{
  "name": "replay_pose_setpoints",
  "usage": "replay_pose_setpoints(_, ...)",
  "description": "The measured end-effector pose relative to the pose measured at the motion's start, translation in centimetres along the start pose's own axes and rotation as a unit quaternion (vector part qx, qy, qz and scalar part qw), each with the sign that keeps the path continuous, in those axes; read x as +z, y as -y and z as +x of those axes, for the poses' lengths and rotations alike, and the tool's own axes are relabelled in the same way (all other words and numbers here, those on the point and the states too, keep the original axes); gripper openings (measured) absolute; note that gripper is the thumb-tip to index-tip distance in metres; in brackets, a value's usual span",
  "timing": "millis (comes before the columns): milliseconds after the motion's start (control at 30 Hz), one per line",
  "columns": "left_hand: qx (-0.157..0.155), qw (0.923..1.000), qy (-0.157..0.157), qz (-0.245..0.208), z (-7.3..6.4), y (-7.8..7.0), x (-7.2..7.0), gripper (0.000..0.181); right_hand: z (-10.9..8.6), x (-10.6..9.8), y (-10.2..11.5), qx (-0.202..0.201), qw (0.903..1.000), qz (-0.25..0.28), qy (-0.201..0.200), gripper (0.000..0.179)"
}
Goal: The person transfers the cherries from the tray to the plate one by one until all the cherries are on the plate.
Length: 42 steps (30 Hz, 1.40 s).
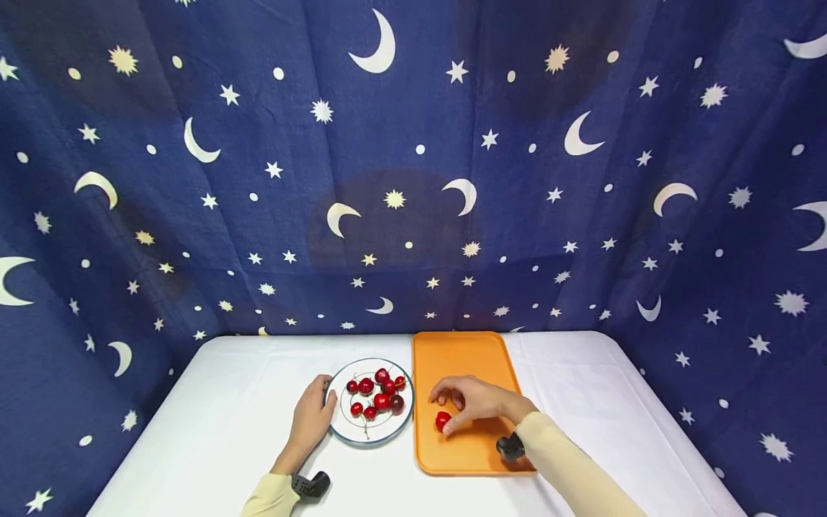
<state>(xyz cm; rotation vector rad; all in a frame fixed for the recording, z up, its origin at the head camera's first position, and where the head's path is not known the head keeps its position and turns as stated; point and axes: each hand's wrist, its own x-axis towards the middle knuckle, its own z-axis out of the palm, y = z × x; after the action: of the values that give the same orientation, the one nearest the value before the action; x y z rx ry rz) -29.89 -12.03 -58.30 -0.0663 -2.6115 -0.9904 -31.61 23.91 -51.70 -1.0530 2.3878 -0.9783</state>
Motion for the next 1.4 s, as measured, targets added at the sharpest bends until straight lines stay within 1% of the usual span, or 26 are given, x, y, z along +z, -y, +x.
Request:
replay_pose_setpoints(200, -0.001, 1.0000, -0.003, -0.005, 0.3, 0.0, 0.1, 0.026, 0.2, 0.0, -0.2, -0.006, 0.9988, -0.049, -0.010, 0.038)
replay_pose_setpoints(400, 0.000, 1.0000, -0.008, -0.003, 0.4, 0.1, 0.2, 0.026, 0.1, 0.2, -0.2, 0.004, 0.9972, -0.068, -0.028, 0.031)
replay_pose_setpoints(600, 0.011, 0.9997, -0.023, -0.002, 0.4, -0.1, 0.0, 0.025, 0.5, 0.2, -0.3, -0.004, 0.9941, -0.088, -0.063, 0.030)
replay_pose_setpoints(767, 0.007, 0.9998, -0.017, -0.003, 0.5, -0.1, 0.1, 0.025, 0.8, 0.4, -0.2, 0.004, 0.9898, -0.107, -0.094, 0.034)
replay_pose_setpoints(933, -0.001, 0.9999, -0.010, -0.010, 0.2, 0.0, 0.0, 0.026, 1.6, 0.9, 0.4, 0.022, 0.9890, -0.095, -0.112, 0.036)
replay_pose_setpoints(1067, -0.001, 0.9999, -0.012, -0.008, 0.1, 0.1, -0.1, 0.026, 2.8, 1.2, 1.3, 0.008, 0.9870, -0.090, -0.133, 0.032)
replay_pose_setpoints(1200, 0.003, 0.9999, -0.015, -0.008, 0.1, 0.2, -0.1, 0.025, 3.9, 1.5, 2.0, -0.011, 0.9826, -0.098, -0.157, 0.030)
replay_pose_setpoints(1400, 0.004, 0.9999, -0.010, -0.007, -0.2, 0.2, 0.1, 0.025, 4.4, 2.6, 2.2, -0.026, 0.9793, -0.108, -0.169, 0.031)
